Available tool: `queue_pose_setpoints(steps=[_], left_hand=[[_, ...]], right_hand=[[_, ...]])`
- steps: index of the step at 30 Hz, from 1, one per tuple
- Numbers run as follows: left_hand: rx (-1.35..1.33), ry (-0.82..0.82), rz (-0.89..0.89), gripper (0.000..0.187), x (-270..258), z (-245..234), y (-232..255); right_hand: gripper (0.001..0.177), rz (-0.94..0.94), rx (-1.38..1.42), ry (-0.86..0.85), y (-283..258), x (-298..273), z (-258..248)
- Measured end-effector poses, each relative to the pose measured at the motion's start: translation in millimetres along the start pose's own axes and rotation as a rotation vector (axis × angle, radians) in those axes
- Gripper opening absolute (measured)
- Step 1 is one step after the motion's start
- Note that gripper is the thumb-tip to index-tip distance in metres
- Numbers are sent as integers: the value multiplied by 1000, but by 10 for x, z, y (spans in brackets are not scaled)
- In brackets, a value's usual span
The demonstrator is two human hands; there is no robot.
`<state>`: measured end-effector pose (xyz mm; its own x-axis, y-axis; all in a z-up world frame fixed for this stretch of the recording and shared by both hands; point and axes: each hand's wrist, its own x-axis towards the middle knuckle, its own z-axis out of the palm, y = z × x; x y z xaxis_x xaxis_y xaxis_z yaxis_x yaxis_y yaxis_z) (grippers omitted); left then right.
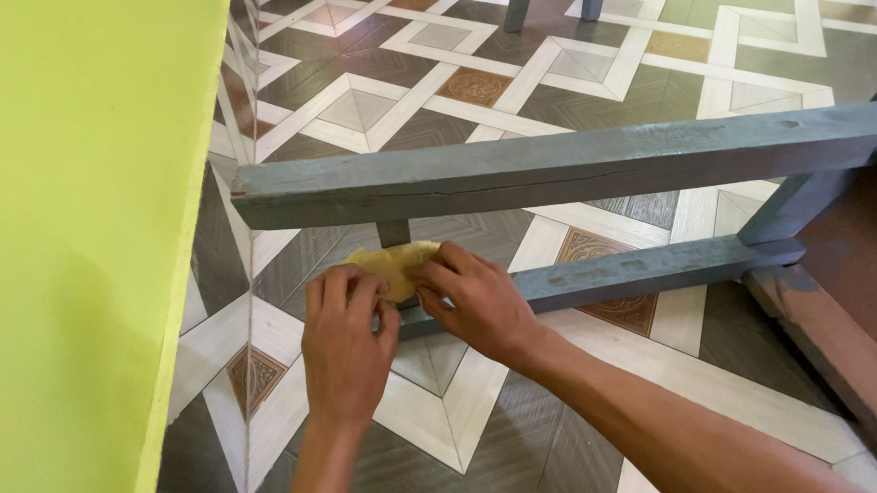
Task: The person sands the frame of a blue wooden table using a yellow sanding sponge. They work on the long side rails and the cross supports, moving the sponge back and forth to smooth the surface and remove old paint or markings.
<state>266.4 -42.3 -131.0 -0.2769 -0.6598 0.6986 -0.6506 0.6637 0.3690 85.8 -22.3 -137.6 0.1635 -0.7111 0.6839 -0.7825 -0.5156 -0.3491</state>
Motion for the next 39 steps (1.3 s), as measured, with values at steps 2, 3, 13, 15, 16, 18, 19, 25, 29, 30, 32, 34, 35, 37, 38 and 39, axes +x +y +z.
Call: queue_pose_setpoints(steps=[2, 3, 13, 15, 16, 18, 19, 25, 29, 30, 32, 34, 35, 37, 38, 39], left_hand=[[-3, 47, 50, 18, -3, -2, 29], [-9, 57, 46, 20, 12, 19, 30], [-7, -14, -6, 20, -67, 275, -72], [-5, -116, -83, 17, -97, 305, -86], [-8, -188, -147, 15, -111, 326, -78], [2, -302, -241, 15, -124, 341, -65], [13, -346, -269, 16, -116, 343, -59], [2, -185, -105, 17, -74, 227, -4], [-26, 13, 66, 21, -10, 71, 70], [-23, 49, 71, 22, 9, 50, 94], [-17, 121, 83, 23, 69, 34, 130], [1, 132, 84, 21, 121, 45, 143], [11, 137, 86, 20, 135, 53, 144], [13, 128, 63, 22, 148, 93, 140], [14, 123, 51, 22, 148, 117, 129], [13, 118, 51, 23, 132, 144, 120]], right_hand=[[23, -26, 6, 64, -5, 45, -79], [23, -17, -1, 82, 4, 75, -103], [18, 115, 31, -46, 158, -22, 94], [18, 152, 34, -117, 208, -87, 141], [18, 172, 36, -153, 232, -125, 163], [17, 159, 31, -207, 266, -173, 197], [16, 154, 27, -233, 272, -182, 205], [16, 183, 12, -189, 177, -42, 45], [20, 74, 33, -23, 13, 53, -183], [20, 33, 31, 33, -14, 85, -226], [19, -5, 21, 105, -45, 146, -284], [18, 0, 12, 135, -61, 187, -282], [18, -15, -5, 141, -60, 195, -267], [17, -45, -39, 153, -35, 205, -212], [17, -36, -34, 150, -17, 198, -179], [17, -26, -30, 145, 6, 179, -150]])
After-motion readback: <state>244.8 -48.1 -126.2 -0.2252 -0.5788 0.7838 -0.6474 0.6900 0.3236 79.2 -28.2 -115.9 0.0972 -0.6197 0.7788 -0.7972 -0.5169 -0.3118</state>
